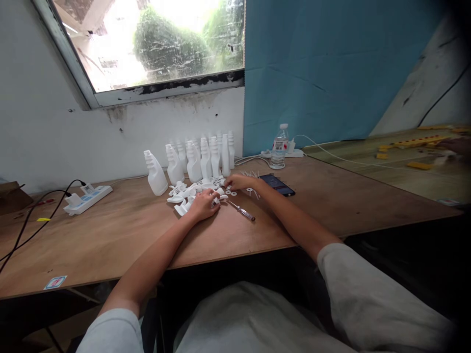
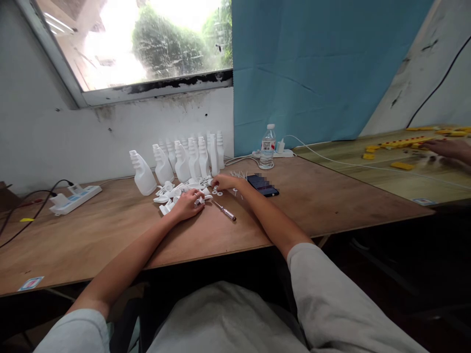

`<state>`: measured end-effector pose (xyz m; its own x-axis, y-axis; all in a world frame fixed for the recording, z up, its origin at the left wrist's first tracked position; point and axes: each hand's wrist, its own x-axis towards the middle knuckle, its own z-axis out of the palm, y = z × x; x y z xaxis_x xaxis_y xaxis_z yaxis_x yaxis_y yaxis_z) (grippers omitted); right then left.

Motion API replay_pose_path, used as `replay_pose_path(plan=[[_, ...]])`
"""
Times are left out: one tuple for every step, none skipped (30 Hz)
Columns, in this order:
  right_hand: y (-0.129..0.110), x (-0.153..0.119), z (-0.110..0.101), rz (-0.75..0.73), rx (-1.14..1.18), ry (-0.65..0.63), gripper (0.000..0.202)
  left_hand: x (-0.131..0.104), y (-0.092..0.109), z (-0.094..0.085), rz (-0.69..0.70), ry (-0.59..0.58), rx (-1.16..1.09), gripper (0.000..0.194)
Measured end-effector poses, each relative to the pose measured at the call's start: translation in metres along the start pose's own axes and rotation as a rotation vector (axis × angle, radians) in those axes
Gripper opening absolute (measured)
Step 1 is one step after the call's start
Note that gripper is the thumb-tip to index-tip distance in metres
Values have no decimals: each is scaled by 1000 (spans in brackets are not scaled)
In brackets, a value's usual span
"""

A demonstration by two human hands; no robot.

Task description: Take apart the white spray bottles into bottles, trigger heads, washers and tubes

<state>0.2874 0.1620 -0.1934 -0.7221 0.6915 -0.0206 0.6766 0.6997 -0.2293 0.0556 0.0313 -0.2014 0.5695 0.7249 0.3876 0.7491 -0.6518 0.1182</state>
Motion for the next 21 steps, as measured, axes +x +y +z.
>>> replay_pose_path(plan=[[0,0,0,-15,0,-3,28,0,0,0,0,-1,1,22],[0,0,0,-29,1,-8,28,0,0,0,0,-1,2,21],[0,0,-1,-41,1,-12,28,0,0,0,0,-1,4,21],[-1,0,-1,-51,1,-17,28,0,0,-1,0,-1,5,21],[-1,0,-1,-58,1,-22,28,0,0,-1,0,0,6,21],[-2,1,-1,-62,0,-29,28,0,1,-1,0,0,7,21],[-2,1,-2,-65,-1,-36,28,0,1,-1,1,0,7,21],[-3,1,-2,-65,-3,-42,28,0,1,-1,1,0,8,21],[-3,1,-2,-63,-4,-48,28,0,1,-1,0,0,9,21],[-3,2,-2,-60,-6,-53,28,0,1,-1,0,0,9,21],[-3,2,-2,-54,-8,-57,28,0,1,-1,0,1,10,21],[-2,3,-1,-46,-11,-62,28,0,1,-1,0,2,10,21],[-2,3,-1,-35,-14,-67,29,0,1,-1,0,3,9,21],[-1,4,0,-21,-17,-73,29,0,1,-1,1,4,9,21],[-1,5,1,-6,-20,-78,29,0,1,0,0,4,8,21],[0,5,1,10,-22,-84,29,0,0,0,0,4,8,21],[0,6,2,27,-23,-89,30,0,0,0,-1,4,7,21],[0,5,2,42,-24,-92,30,0,0,0,-1,4,7,21],[0,5,3,57,-23,-95,30,0,0,0,0,3,7,21],[0,3,3,71,-22,-95,30,0,0,0,1,1,7,22],[0,2,3,82,-19,-93,30,0,0,0,1,0,7,22]])
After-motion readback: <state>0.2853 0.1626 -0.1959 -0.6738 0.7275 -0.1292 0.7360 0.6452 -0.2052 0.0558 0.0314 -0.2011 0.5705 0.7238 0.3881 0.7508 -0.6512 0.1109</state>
